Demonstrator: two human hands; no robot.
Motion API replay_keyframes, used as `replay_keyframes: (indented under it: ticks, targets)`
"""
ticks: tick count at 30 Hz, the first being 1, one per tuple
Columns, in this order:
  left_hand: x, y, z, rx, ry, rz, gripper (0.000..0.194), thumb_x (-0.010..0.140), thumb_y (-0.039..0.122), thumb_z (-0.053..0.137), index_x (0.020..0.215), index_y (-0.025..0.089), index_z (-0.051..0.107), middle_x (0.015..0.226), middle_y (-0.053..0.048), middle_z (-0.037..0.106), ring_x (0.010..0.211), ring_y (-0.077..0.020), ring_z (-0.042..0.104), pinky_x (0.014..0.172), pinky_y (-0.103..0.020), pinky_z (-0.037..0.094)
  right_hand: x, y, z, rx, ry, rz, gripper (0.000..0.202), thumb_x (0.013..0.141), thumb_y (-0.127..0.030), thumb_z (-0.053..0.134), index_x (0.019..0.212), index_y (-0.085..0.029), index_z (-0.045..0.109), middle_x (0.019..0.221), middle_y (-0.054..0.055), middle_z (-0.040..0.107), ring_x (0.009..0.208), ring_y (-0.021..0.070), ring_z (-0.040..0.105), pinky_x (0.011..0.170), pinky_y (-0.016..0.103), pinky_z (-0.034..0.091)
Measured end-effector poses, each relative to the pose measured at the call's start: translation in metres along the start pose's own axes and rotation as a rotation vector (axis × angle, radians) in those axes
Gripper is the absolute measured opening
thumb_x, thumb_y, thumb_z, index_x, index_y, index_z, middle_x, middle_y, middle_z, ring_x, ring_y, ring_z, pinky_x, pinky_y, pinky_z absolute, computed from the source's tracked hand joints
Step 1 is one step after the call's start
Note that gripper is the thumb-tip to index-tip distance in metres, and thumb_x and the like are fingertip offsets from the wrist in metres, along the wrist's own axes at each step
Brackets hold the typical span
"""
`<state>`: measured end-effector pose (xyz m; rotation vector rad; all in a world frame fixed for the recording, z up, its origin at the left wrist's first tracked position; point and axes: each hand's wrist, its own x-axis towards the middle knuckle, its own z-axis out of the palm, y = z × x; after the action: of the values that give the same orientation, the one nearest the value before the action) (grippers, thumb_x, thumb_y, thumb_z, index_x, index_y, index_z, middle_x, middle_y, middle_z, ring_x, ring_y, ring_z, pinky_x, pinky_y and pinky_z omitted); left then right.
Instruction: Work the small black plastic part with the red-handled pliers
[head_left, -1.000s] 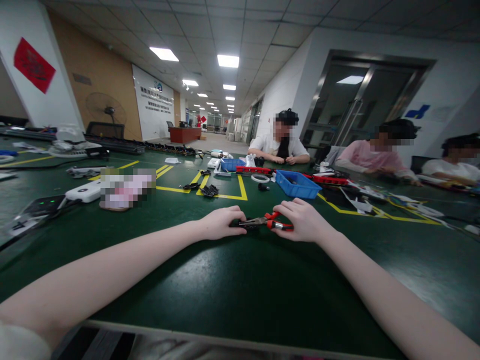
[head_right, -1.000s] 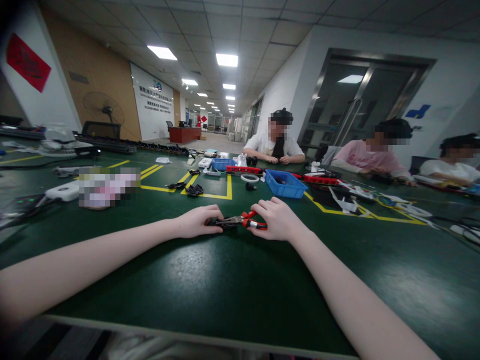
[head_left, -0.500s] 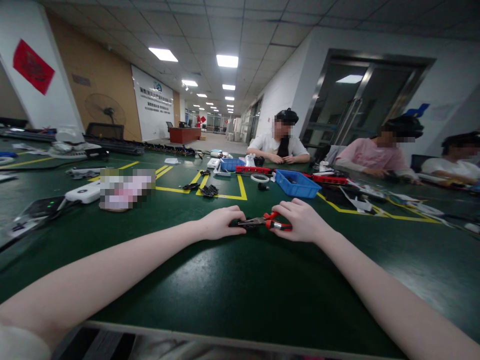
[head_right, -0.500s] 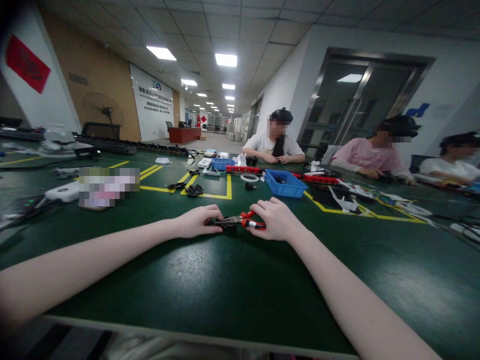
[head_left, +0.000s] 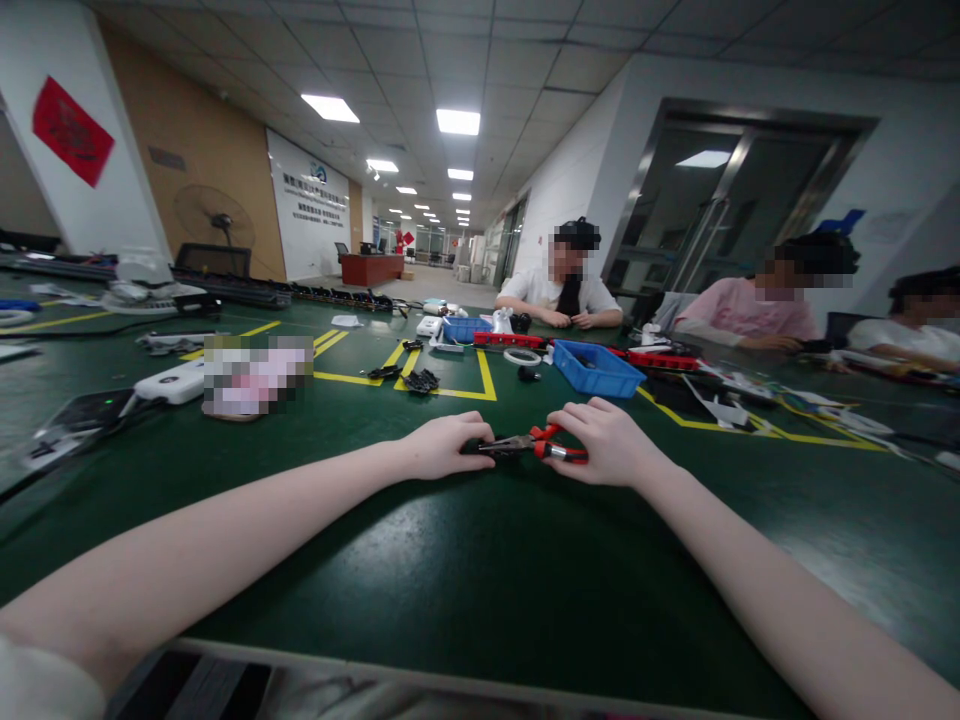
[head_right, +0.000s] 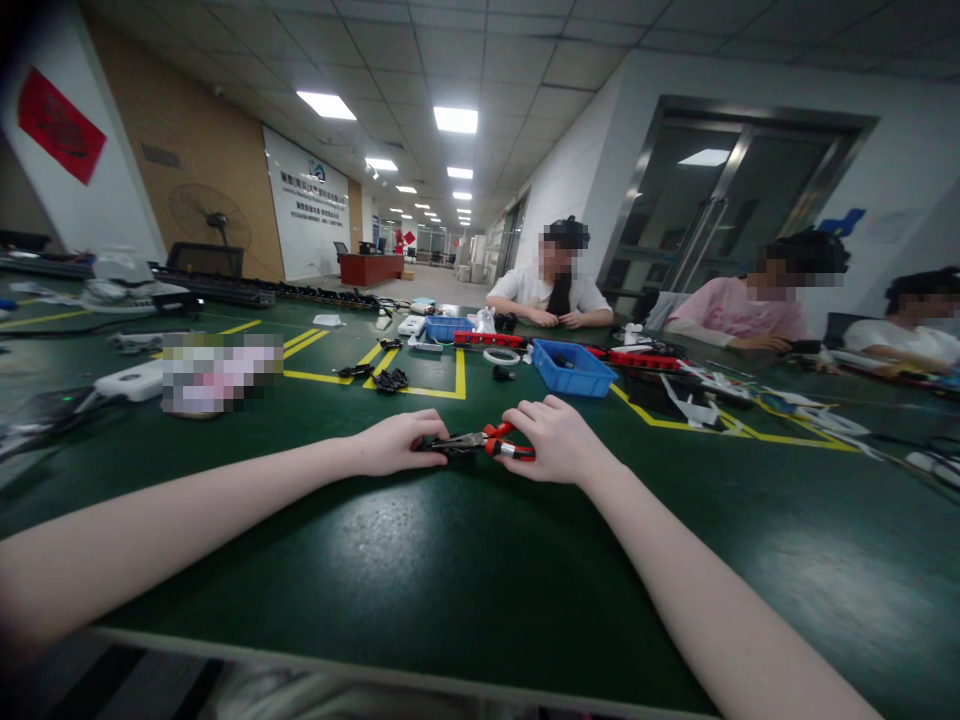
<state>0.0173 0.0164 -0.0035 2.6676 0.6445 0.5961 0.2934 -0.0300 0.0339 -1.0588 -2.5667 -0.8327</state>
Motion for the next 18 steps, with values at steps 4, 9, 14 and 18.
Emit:
replay_keyframes:
  ticks: [4,9,14,18]
  targets:
    - [0.0000,-0.0004,0.0001,0.000,-0.001,0.009,0.023,0.089,0.039,0.059,0.099,0.018,0.060,0.100,-0.003,0.054,0.078,-0.0139,0.053,0.068,-0.024,0.041,0.0013,-0.0022,0.0011,-0.002,-0.008,0.001,0.039,0.081,-0.048,0.059,0.100,-0.014,0.064,0.088,0.009,0.067,0.068,0.0177,0.055,0.070,0.033,0.036]
    - [0.0006,-0.0023,0.0013,0.005,0.005,0.015,0.022,0.089,0.038,0.059,0.100,0.018,0.061,0.099,-0.003,0.054,0.079,-0.0142,0.054,0.070,-0.024,0.041,0.0009,-0.0008,-0.0007,-0.004,-0.009,-0.001,0.038,0.081,-0.047,0.059,0.099,-0.015,0.064,0.086,0.009,0.066,0.068,0.0178,0.055,0.070,0.033,0.036]
    - [0.0004,-0.0015,0.0008,0.002,0.004,0.012,0.023,0.089,0.038,0.059,0.101,0.018,0.061,0.099,-0.003,0.054,0.078,-0.0141,0.053,0.069,-0.024,0.041,-0.0007,0.0021,-0.0026,0.000,-0.016,0.002,0.037,0.080,-0.047,0.059,0.098,-0.015,0.063,0.086,0.008,0.066,0.069,0.0180,0.055,0.070,0.032,0.035]
    - [0.0002,-0.0007,0.0004,0.002,0.001,0.005,0.023,0.089,0.039,0.059,0.100,0.018,0.061,0.099,-0.003,0.054,0.078,-0.0141,0.053,0.068,-0.024,0.041,-0.0009,0.0015,-0.0026,0.009,-0.016,0.003,0.036,0.081,-0.047,0.058,0.097,-0.016,0.063,0.085,0.008,0.066,0.068,0.0178,0.055,0.069,0.032,0.035]
